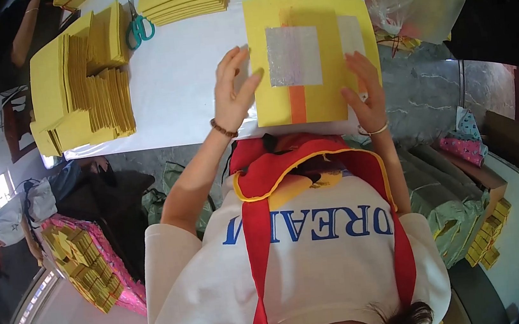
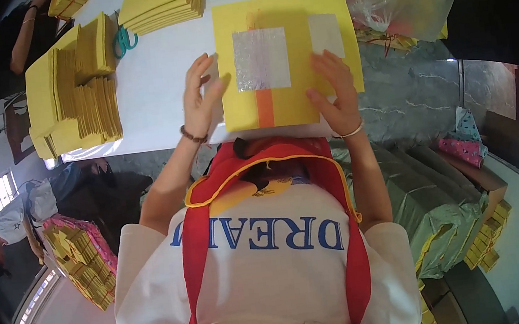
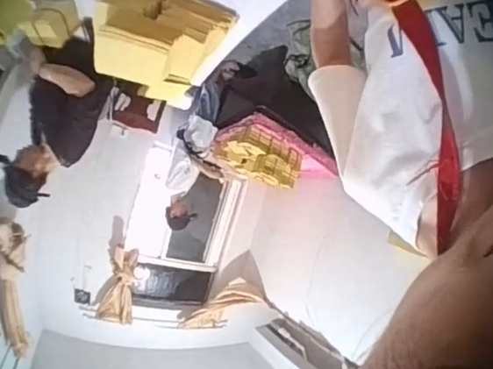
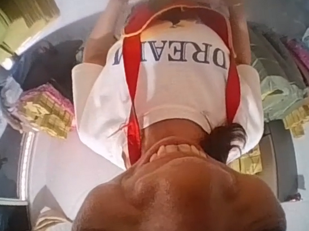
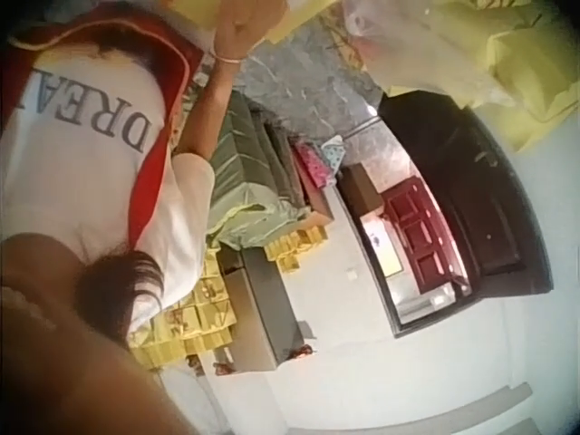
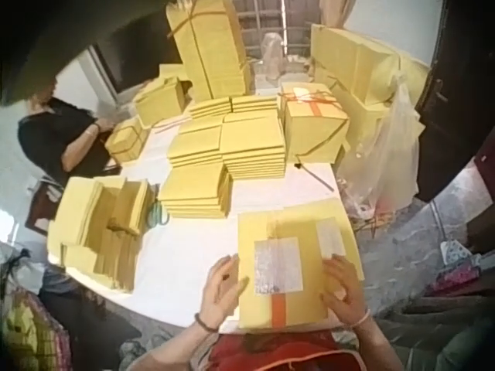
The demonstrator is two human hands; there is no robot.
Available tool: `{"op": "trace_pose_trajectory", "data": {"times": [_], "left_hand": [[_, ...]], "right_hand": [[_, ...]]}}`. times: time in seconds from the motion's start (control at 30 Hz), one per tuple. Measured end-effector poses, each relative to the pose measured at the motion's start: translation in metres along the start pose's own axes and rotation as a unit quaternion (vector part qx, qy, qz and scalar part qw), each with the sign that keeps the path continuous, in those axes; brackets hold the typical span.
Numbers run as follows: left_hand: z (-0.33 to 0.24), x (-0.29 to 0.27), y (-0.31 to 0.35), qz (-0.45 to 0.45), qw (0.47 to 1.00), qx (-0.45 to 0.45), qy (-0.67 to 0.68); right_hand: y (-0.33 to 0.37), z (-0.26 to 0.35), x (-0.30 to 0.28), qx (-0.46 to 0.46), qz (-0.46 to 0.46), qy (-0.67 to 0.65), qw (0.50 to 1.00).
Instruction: Folding and stacking yellow joss paper sheets with metallic foil squares at a workstation.
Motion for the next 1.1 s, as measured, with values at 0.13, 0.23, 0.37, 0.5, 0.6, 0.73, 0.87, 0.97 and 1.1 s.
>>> {"op": "trace_pose_trajectory", "data": {"times": [0.13, 0.23, 0.37, 0.5, 0.6, 0.73, 0.87, 0.97, 1.1], "left_hand": [[-0.061, 0.005, 0.032, 0.155, 0.923, 0.2, -0.289], [-0.059, 0.021, 0.051, 0.197, 0.851, 0.267, -0.407], [-0.052, 0.022, 0.046, 0.219, 0.856, 0.259, -0.391], [-0.053, 0.02, 0.037, 0.21, 0.88, 0.251, -0.344], [-0.051, 0.015, 0.028, 0.219, 0.901, 0.229, -0.296], [-0.055, 0.015, 0.019, 0.213, 0.942, 0.125, -0.226], [-0.05, 0.014, 0.019, 0.192, 0.962, 0.071, -0.18], [-0.045, 0.013, 0.017, 0.193, 0.967, -0.004, -0.164], [-0.05, 0.015, 0.012, 0.21, 0.963, -0.005, -0.168]], "right_hand": [[-0.001, 0.032, -0.001, -0.104, 0.123, 0.148, 0.976], [0.004, 0.022, 0.008, -0.105, 0.129, 0.181, 0.969], [0.007, 0.008, 0.01, -0.032, 0.09, 0.053, 0.994], [0.01, -0.004, 0.014, 0.033, 0.086, -0.083, 0.992], [0.01, -0.006, 0.015, 0.034, 0.075, -0.127, 0.988], [0.014, -0.01, 0.016, 0.05, 0.057, -0.168, 0.983], [0.015, -0.011, 0.018, 0.048, 0.055, -0.162, 0.984], [0.017, -0.016, 0.02, 0.06, 0.047, -0.189, 0.979], [0.017, -0.016, 0.02, 0.071, 0.049, -0.186, 0.979]]}}
Point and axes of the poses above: each hand's wrist, its own y-axis away from the middle knuckle, its own x-axis out of the palm, z = x × y, the point moved 3 cm from there along -y, towards the middle knuckle, and after that the axes turned 6 degrees about y, right-handed, at the moved point
